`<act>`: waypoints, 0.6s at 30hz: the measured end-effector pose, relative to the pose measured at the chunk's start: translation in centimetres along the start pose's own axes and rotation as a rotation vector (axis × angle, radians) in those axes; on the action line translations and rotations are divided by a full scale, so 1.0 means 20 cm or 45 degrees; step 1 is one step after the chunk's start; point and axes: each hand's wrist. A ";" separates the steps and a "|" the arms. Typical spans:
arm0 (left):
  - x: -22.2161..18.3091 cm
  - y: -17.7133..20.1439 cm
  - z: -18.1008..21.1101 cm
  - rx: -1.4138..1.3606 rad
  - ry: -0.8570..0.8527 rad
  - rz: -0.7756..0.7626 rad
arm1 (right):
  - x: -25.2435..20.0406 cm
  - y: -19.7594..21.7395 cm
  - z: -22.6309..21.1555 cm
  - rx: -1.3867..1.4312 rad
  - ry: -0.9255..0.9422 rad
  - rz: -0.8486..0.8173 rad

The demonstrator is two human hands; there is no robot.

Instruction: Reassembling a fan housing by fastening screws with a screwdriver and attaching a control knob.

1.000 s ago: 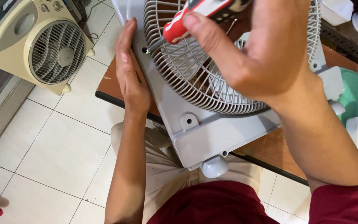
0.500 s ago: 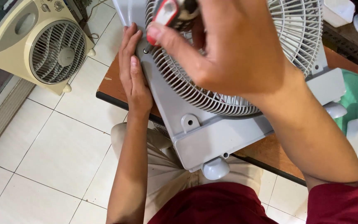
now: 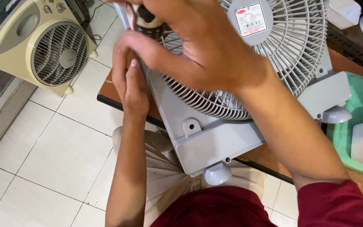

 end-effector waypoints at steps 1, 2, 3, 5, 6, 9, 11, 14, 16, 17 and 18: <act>0.02 -0.01 0.01 0.061 -0.036 0.000 | -0.02 -0.01 0.01 0.061 -0.026 -0.016; 0.03 -0.01 0.02 0.122 -0.073 0.002 | -0.05 -0.01 0.02 0.124 -0.051 -0.035; 0.05 -0.03 0.04 0.123 -0.074 0.002 | -0.05 -0.03 0.03 0.124 -0.050 -0.035; 0.07 -0.05 0.09 -0.062 0.050 -0.050 | -0.07 -0.08 0.05 -0.063 -0.108 0.134; 0.05 -0.04 0.07 -0.059 0.052 -0.046 | -0.06 -0.07 0.07 -0.059 -0.107 0.131; 0.03 -0.02 0.04 0.467 -0.015 -0.157 | -0.05 -0.06 0.07 -0.301 0.118 0.311; 0.08 -0.04 0.07 0.366 -0.137 -0.181 | -0.05 -0.04 0.00 0.035 -0.064 0.148; 0.06 -0.04 0.07 0.417 -0.117 -0.160 | -0.03 -0.04 0.01 -0.042 0.004 0.285; 0.04 -0.04 0.05 0.458 -0.113 -0.124 | -0.02 -0.06 0.02 -0.068 0.049 0.354; 0.02 -0.04 0.04 0.494 -0.110 -0.090 | -0.01 -0.07 0.02 -0.098 0.093 0.425; -0.01 -0.03 0.04 0.494 -0.110 -0.090 | -0.04 -0.09 0.03 -0.099 0.093 0.425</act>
Point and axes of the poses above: each hand's wrist, its own x-axis towards the middle knuckle, its own y-axis out of the back of the hand, z = x × y, and after that the axes turned 14 degrees about -y, right-handed
